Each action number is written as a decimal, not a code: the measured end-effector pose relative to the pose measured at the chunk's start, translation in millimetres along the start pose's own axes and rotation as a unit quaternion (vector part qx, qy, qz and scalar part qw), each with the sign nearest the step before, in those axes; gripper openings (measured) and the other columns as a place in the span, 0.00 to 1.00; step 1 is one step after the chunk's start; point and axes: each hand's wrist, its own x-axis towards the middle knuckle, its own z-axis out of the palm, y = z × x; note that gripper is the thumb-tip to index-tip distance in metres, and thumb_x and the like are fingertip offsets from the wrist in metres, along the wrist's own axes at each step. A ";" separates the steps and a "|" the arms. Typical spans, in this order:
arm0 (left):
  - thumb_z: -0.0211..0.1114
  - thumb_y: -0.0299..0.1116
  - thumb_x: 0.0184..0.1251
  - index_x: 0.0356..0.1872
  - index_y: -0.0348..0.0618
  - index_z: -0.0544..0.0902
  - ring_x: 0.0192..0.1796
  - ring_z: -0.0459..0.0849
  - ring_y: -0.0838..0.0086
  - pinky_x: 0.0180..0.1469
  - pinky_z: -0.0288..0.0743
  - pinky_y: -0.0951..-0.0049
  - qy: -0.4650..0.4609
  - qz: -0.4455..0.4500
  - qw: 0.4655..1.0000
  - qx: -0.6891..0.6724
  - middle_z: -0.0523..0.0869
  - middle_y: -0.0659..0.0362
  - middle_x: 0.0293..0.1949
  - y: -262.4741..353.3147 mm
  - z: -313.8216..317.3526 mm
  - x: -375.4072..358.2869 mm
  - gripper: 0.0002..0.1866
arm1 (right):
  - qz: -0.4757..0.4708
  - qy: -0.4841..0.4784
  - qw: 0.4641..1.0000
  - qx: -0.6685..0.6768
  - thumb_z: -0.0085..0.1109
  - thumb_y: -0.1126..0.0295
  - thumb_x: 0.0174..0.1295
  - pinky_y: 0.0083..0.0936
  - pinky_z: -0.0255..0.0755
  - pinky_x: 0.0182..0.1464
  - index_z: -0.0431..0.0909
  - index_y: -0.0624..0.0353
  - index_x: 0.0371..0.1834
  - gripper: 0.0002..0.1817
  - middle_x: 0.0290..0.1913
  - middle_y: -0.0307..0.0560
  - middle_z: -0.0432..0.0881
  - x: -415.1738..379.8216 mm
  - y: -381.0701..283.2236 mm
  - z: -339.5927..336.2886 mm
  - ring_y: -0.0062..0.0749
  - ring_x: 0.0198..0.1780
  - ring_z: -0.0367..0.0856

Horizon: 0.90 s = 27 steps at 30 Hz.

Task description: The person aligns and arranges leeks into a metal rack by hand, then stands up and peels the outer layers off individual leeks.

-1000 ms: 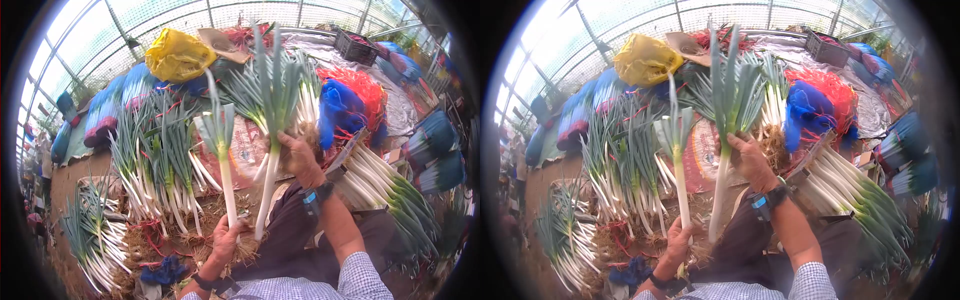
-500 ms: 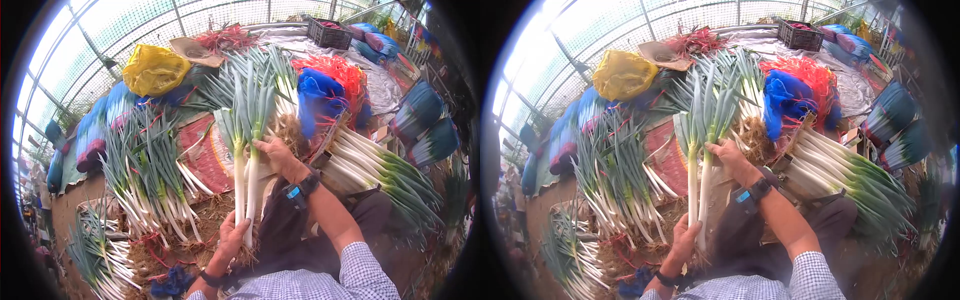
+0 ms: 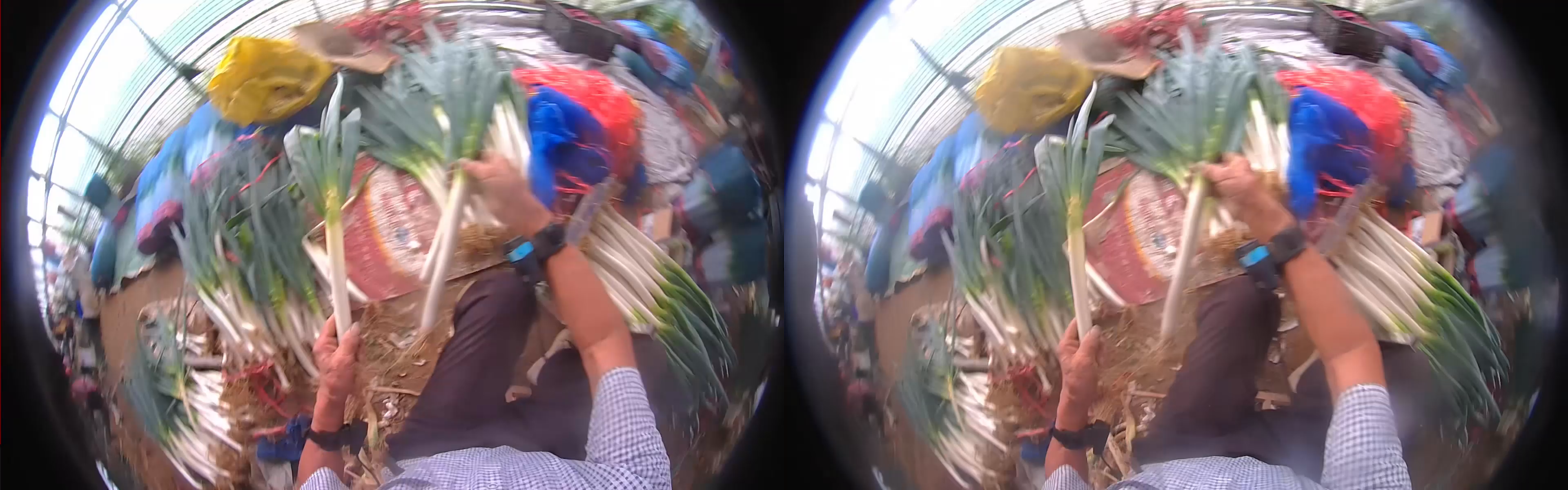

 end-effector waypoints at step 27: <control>0.64 0.29 0.71 0.60 0.34 0.80 0.27 0.74 0.86 0.27 0.68 0.81 -0.122 -0.014 0.988 0.096 0.79 0.68 0.29 30.1 75.5 -9.1 0.19 | -0.476 -0.037 0.684 -0.551 0.60 0.70 0.58 0.49 0.62 0.75 0.81 0.52 0.61 0.24 0.66 0.52 0.77 -82.0 -51.3 19.1 0.47 0.73 0.70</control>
